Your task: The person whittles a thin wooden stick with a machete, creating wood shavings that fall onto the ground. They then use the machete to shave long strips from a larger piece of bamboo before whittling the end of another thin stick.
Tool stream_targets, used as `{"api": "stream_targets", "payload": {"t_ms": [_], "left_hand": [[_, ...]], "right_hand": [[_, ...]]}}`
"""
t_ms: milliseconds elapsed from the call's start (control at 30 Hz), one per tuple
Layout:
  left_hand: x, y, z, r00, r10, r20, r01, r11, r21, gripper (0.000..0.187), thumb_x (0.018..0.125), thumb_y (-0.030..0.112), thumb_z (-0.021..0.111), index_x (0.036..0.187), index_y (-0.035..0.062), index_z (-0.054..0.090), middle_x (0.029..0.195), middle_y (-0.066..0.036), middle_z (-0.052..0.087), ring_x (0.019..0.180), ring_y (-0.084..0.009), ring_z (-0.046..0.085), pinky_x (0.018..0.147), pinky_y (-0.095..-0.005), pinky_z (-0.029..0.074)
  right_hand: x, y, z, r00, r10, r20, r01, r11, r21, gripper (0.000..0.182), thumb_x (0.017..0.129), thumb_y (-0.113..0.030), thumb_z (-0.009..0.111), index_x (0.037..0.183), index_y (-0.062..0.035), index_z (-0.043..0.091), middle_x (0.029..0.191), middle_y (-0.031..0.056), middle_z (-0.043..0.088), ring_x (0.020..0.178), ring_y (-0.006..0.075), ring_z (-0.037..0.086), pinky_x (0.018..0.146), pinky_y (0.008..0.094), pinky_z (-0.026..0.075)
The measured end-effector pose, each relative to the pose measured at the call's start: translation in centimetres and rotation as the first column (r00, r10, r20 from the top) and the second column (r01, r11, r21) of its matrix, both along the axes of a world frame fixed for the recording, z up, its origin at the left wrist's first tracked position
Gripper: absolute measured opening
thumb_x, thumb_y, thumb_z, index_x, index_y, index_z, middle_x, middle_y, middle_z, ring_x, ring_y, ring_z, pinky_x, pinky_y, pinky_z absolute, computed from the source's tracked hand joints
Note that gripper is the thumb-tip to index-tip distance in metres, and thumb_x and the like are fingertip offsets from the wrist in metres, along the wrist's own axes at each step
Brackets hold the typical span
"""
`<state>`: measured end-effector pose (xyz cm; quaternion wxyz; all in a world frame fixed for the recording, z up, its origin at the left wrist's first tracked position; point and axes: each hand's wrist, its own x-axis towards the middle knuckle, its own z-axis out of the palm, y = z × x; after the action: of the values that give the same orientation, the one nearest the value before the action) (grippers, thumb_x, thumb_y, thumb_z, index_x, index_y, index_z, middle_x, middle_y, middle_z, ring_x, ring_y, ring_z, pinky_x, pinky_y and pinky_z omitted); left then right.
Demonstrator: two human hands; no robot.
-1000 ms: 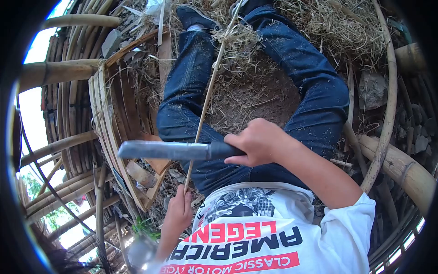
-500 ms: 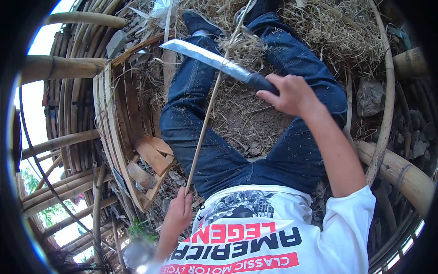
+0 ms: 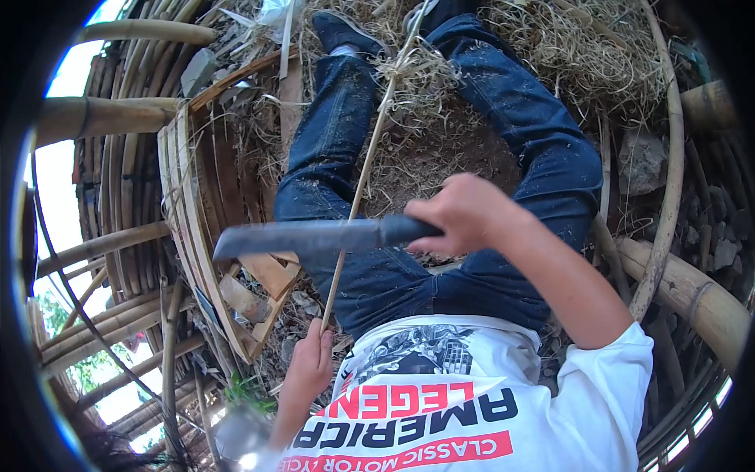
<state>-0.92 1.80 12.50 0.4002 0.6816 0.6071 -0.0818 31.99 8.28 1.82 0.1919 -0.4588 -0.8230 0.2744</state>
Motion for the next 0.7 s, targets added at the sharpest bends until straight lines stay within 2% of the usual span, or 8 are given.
{"api": "stream_targets", "payload": {"t_ms": [100,200,233,367,500,567,600,700], "left_hand": [[-0.6,-0.2,0.2,0.999,0.037,0.02,-0.036,0.998,-0.045,0.013,0.1,0.013,0.045,0.097,0.0012,0.044,0.07,-0.03,0.055,0.071,-0.0514,0.055,0.058,-0.0547,0.039],[-0.6,-0.2,0.1,0.999,0.036,0.035,-0.033,0.997,-0.063,0.014,0.1,0.014,0.045,0.097,0.0008,0.044,0.071,-0.03,0.055,0.073,-0.0518,0.055,0.058,-0.0545,0.039],[0.0,0.0,0.3,0.998,0.026,0.056,-0.023,0.998,-0.058,0.014,0.1,0.014,0.045,0.097,0.0007,0.044,0.071,-0.03,0.055,0.073,-0.0518,0.055,0.059,-0.0544,0.039],[-0.4,0.8,-0.2,0.998,0.027,0.05,-0.025,0.999,-0.043,0.015,0.1,0.015,0.044,0.097,0.0007,0.044,0.07,-0.03,0.055,0.073,-0.0516,0.055,0.059,-0.0537,0.039],[0.2,1.2,-0.1,0.997,0.057,0.06,-0.052,0.996,-0.071,0.014,0.1,0.015,0.044,0.098,0.0013,0.044,0.071,-0.03,0.056,0.074,-0.052,0.054,0.059,-0.0541,0.039],[0.2,1.0,-0.6,0.998,0.047,0.037,-0.045,0.997,-0.062,0.014,0.1,0.015,0.044,0.098,0.0012,0.044,0.071,-0.03,0.056,0.074,-0.0519,0.055,0.059,-0.054,0.04],[0.1,1.0,-0.6,0.999,0.033,0.024,-0.031,0.998,-0.052,0.014,0.1,0.015,0.044,0.098,0.0012,0.044,0.071,-0.03,0.056,0.075,-0.0518,0.055,0.059,-0.0539,0.04],[-0.3,0.8,0.0,0.998,0.039,0.056,-0.034,0.996,-0.083,0.014,0.1,0.015,0.044,0.098,0.0008,0.044,0.073,-0.029,0.056,0.076,-0.0517,0.055,0.06,-0.0531,0.04]], "right_hand": [[3.9,1.7,0.1,0.971,-0.234,0.038,0.237,0.966,-0.101,0.034,0.083,-0.046,0.068,0.091,-0.0131,0.062,0.063,0.0119,0.063,0.061,0.0341,0.064,0.062,0.0421,0.051],[8.4,3.6,-1.0,0.871,-0.488,0.058,0.489,0.847,-0.208,0.036,0.087,-0.045,0.065,0.093,-0.0094,0.063,0.068,0.0158,0.065,0.065,0.0354,0.066,0.061,0.0427,0.051],[8.5,3.5,-1.2,0.843,-0.521,0.135,0.535,0.837,-0.11,0.038,0.088,-0.045,0.063,0.093,-0.0081,0.062,0.069,0.0173,0.065,0.067,0.0368,0.066,0.062,0.0449,0.051],[4.7,2.3,-1.0,0.815,-0.576,0.065,0.579,0.813,-0.058,0.038,0.087,-0.045,0.065,0.095,-0.0078,0.061,0.07,0.0196,0.066,0.068,0.0395,0.066,0.064,0.0483,0.051],[0.4,-0.7,-1.2,0.858,-0.514,0.019,0.513,0.853,-0.096,0.037,0.083,-0.042,0.071,0.095,-0.0082,0.062,0.066,0.0168,0.063,0.063,0.0383,0.064,0.059,0.0461,0.05],[-1.5,-1.7,-0.9,0.958,-0.288,-0.002,0.288,0.958,-0.003,0.037,0.079,-0.043,0.073,0.094,-0.0117,0.062,0.062,0.0115,0.062,0.056,0.0329,0.062,0.056,0.0425,0.049],[-1.7,-1.7,-0.9,0.957,-0.289,-0.005,0.289,0.957,-0.006,0.037,0.079,-0.043,0.073,0.094,-0.0117,0.062,0.062,0.0115,0.062,0.056,0.0329,0.062,0.056,0.0425,0.049],[-0.6,-0.9,-0.5,0.999,-0.01,0.036,0.009,0.999,0.033,0.039,0.076,-0.046,0.074,0.093,-0.0136,0.062,0.062,0.0049,0.063,0.053,0.0286,0.058,0.059,0.0381,0.047]]}}
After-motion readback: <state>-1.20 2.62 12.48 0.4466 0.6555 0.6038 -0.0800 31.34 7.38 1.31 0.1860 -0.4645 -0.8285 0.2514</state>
